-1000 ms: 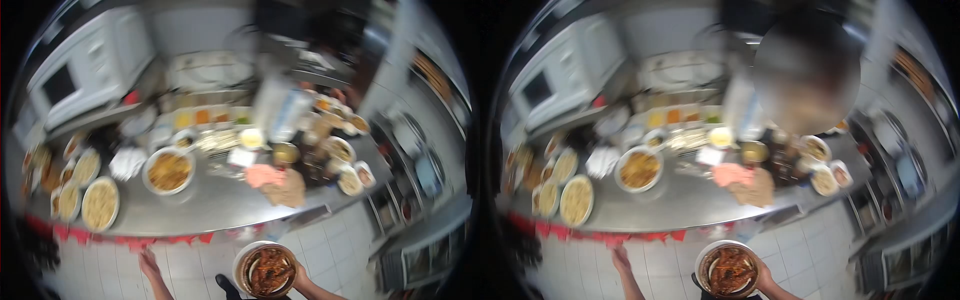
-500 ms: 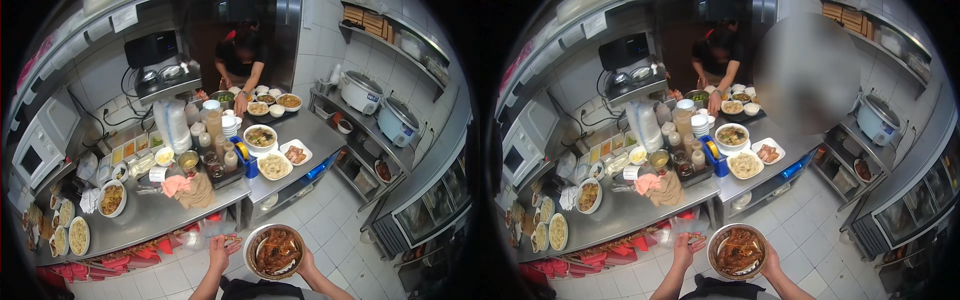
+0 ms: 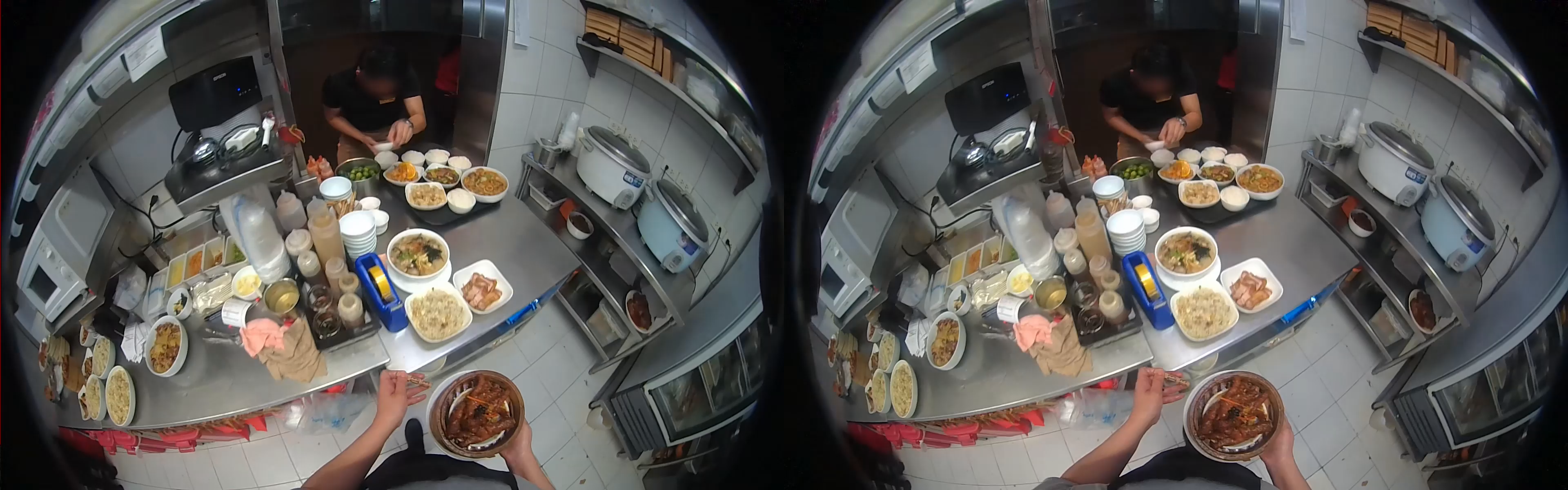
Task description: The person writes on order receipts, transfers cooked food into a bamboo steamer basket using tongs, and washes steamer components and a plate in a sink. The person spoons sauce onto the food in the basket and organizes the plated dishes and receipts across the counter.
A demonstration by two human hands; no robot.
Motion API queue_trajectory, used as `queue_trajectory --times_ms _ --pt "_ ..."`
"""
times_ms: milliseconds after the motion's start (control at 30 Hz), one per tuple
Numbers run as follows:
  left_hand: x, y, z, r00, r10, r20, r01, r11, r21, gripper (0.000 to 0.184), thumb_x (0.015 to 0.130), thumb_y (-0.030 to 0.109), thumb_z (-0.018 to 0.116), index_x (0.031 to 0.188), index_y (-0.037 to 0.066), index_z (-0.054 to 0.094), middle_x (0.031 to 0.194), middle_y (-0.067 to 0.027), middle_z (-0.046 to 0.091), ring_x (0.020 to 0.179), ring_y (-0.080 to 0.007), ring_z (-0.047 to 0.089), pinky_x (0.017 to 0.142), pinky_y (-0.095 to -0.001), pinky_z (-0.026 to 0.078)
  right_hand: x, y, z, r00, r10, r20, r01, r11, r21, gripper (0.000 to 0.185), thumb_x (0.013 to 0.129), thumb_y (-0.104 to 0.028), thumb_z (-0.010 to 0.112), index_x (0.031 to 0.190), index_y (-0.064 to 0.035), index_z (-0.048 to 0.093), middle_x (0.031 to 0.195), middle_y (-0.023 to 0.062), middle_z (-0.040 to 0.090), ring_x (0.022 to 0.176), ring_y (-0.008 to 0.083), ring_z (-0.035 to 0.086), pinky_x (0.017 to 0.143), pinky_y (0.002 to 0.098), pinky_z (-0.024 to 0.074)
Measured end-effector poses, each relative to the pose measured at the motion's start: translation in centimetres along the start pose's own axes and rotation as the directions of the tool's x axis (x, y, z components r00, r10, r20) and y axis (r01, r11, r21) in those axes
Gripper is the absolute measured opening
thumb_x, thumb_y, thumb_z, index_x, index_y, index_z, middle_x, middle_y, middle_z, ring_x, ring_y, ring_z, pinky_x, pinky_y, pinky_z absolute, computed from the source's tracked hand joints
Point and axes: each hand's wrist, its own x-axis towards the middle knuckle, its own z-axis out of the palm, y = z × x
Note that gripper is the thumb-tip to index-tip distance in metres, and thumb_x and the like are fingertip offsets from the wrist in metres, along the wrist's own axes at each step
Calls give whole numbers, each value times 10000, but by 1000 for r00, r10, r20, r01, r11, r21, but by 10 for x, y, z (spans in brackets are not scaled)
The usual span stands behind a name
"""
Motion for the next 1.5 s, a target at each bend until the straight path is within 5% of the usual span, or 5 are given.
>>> queue_trajectory --times_ms 200,567,967,1333,1500 --pt "78 12 63 989 -104 110 88 986 141 190 953 281 409 1005 108 349 983 -106 626 753 -140 625 593 -254 512 52 -48 9 991 -112 -79 113 994 8 394 935 -266 320 1210 -22 460 1183 149 523 1042 290 523 905 431 433" --pt "185 4 198 906 -165 391 70 967 245 320 952 298 406 1187 137 260 1021 -94 609 769 -164 635 561 -243 498 119 -157 -4 969 -223 -103 232 969 83 411 927 -274 318 1216 -18 457 1193 153 514 1069 297 512 924 433 426" --pt "333 -21 317 999 -28 16 28 999 34 264 941 378 412 1045 135 400 1010 -72 631 737 -176 638 525 -260 484 306 -303 -60 977 -199 75 200 980 -9 398 945 -278 357 1254 -37 429 1239 123 496 1119 257 486 970 412 384" --pt "367 -53 329 982 91 -165 -9 897 442 267 934 316 455 975 73 558 830 -18 574 747 -94 533 564 -234 458 441 -309 -102 976 -191 -107 199 978 62 367 955 -263 333 1230 -44 437 1202 95 527 1106 223 498 971 369 385" --pt "393 -101 321 988 30 -149 15 956 292 272 924 286 483 982 31 559 743 -17 574 635 -80 518 503 -216 444 454 -305 -111 927 -369 -66 334 894 -297 368 961 -290 350 1179 -14 457 1137 90 521 1029 204 516 881 351 425"
